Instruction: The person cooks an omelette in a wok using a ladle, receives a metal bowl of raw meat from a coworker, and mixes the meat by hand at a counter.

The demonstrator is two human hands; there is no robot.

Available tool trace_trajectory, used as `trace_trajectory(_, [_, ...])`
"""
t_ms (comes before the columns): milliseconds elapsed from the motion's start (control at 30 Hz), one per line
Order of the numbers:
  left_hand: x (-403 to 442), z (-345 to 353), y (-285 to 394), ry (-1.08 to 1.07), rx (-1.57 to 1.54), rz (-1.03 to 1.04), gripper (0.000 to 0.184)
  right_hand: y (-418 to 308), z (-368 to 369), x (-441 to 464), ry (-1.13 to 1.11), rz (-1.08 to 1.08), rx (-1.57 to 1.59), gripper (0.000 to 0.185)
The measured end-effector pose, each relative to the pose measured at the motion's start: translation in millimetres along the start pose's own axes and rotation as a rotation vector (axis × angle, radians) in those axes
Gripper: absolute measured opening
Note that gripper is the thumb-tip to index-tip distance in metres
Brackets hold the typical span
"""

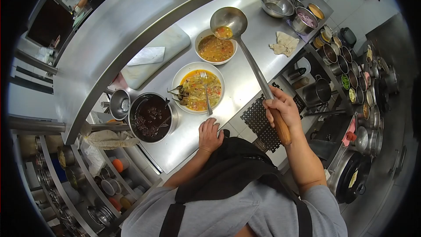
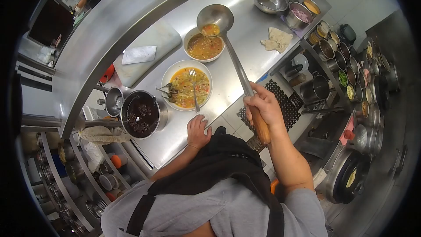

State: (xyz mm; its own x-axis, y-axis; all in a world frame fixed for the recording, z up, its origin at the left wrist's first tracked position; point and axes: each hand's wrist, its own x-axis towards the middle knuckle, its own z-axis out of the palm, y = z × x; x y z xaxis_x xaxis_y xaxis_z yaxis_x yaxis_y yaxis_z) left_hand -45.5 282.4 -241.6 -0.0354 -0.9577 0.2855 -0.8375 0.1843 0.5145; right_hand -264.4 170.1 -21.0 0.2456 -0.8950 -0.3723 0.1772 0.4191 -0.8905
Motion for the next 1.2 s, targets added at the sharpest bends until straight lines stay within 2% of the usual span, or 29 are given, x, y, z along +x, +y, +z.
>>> trace_trajectory(33, [1.4, -0.2, 0.7, -0.004, -0.002, -0.002, 0.032, -2.2, 1.4, -1.6, -0.007, 0.025, 0.103, 0.057])
trace_trajectory(300, [-0.9, 8.0, 0.9, -0.014, 0.036, 0.011, 0.033, 16.4, -4.0, 0.7, -0.054, 0.089, 0.140, 0.054])
trace_trajectory(467, [-2.6, 19.0, -2.5, 0.048, 0.079, 0.120, 0.035, 33.5, -17.1, -9.6, -0.064, 0.159, 0.199, 0.065])
trace_trajectory(633, [-6.6, 28.6, -10.9, 0.036, 0.116, 0.264, 0.035, 56.0, -52.1, -56.1, -0.157, 0.054, 0.444, 0.068])
trace_trajectory(800, [-13.0, 38.3, -3.9, 0.191, 0.252, 0.355, 0.032, 70.4, -113.6, -157.2, -0.186, -0.150, 0.630, 0.070])
trace_trajectory(1000, [-12.5, 42.6, -0.9, 0.171, 0.357, 0.381, 0.033, 88.5, -188.9, -318.1, 0.205, -0.271, 0.658, 0.064])
trace_trajectory(1067, [-3.8, 34.5, 24.3, -0.216, 0.608, -0.060, 0.034, 97.5, -210.1, -368.3, 0.368, -0.337, 0.693, 0.063])
trace_trajectory(1100, [-1.8, 40.7, 26.2, -0.221, 0.664, -0.112, 0.034, 100.1, -219.2, -393.0, 0.446, -0.371, 0.707, 0.062])
trace_trajectory(1200, [-6.4, 63.7, 31.5, 0.025, 0.669, -0.022, 0.036, 117.5, -255.7, -455.0, 0.701, -0.439, 0.644, 0.065])
